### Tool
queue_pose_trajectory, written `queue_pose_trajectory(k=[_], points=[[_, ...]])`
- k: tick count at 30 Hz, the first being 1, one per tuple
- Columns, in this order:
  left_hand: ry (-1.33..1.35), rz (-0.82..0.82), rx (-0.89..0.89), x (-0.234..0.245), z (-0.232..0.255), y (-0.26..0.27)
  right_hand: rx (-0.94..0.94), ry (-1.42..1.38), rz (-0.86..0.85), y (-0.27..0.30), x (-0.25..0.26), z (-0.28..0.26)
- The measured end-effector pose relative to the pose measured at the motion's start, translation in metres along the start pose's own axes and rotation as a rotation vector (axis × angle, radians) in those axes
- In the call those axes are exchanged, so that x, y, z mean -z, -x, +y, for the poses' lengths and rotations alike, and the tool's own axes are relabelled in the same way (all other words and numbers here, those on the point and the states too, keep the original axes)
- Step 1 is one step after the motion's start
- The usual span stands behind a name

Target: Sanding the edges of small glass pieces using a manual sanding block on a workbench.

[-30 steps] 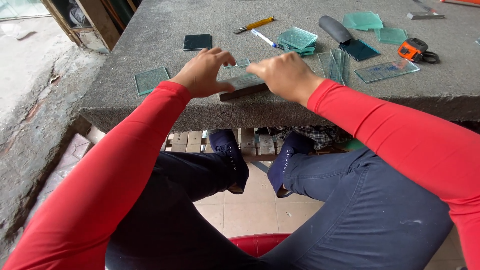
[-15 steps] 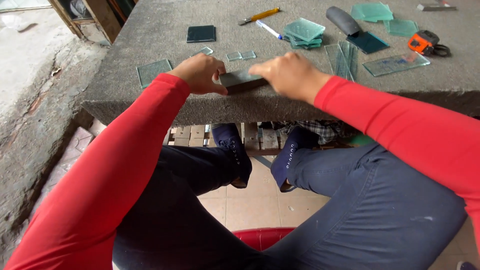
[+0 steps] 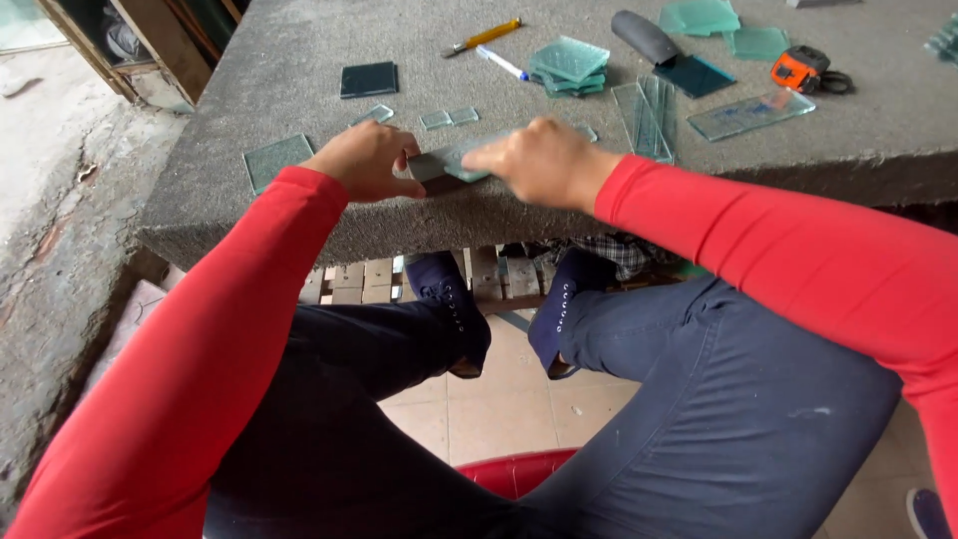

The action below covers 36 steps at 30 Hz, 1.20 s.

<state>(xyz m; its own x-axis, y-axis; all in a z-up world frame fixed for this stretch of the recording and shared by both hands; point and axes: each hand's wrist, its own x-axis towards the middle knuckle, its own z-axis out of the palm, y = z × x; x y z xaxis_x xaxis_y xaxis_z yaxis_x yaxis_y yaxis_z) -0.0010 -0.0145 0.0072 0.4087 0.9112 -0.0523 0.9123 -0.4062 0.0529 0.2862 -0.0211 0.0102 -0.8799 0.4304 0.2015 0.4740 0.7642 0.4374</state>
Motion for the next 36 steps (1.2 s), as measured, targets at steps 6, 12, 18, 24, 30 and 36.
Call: queue_pose_trajectory(k=[6, 12, 18, 24, 30, 36], points=[[-0.036, 0.024, -0.005, 0.003, 0.005, 0.0, -0.157, -0.138, -0.035, 0.0, -0.017, 0.003], [-0.032, 0.049, -0.008, -0.008, -0.006, -0.008, -0.122, 0.123, 0.057, -0.009, -0.049, 0.043], [-0.061, 0.075, -0.028, -0.005, -0.002, 0.002, -0.081, 0.227, 0.043, -0.006, -0.047, 0.014], [-0.061, 0.088, -0.034, -0.002, 0.002, 0.004, -0.079, 0.118, 0.045, 0.003, -0.038, 0.001], [0.075, 0.177, -0.12, -0.001, -0.009, -0.01, -0.08, -0.482, 0.301, -0.002, 0.011, 0.014], [0.527, 0.371, -0.232, 0.03, 0.025, -0.001, -0.47, -1.098, 0.259, -0.001, 0.055, 0.006]])
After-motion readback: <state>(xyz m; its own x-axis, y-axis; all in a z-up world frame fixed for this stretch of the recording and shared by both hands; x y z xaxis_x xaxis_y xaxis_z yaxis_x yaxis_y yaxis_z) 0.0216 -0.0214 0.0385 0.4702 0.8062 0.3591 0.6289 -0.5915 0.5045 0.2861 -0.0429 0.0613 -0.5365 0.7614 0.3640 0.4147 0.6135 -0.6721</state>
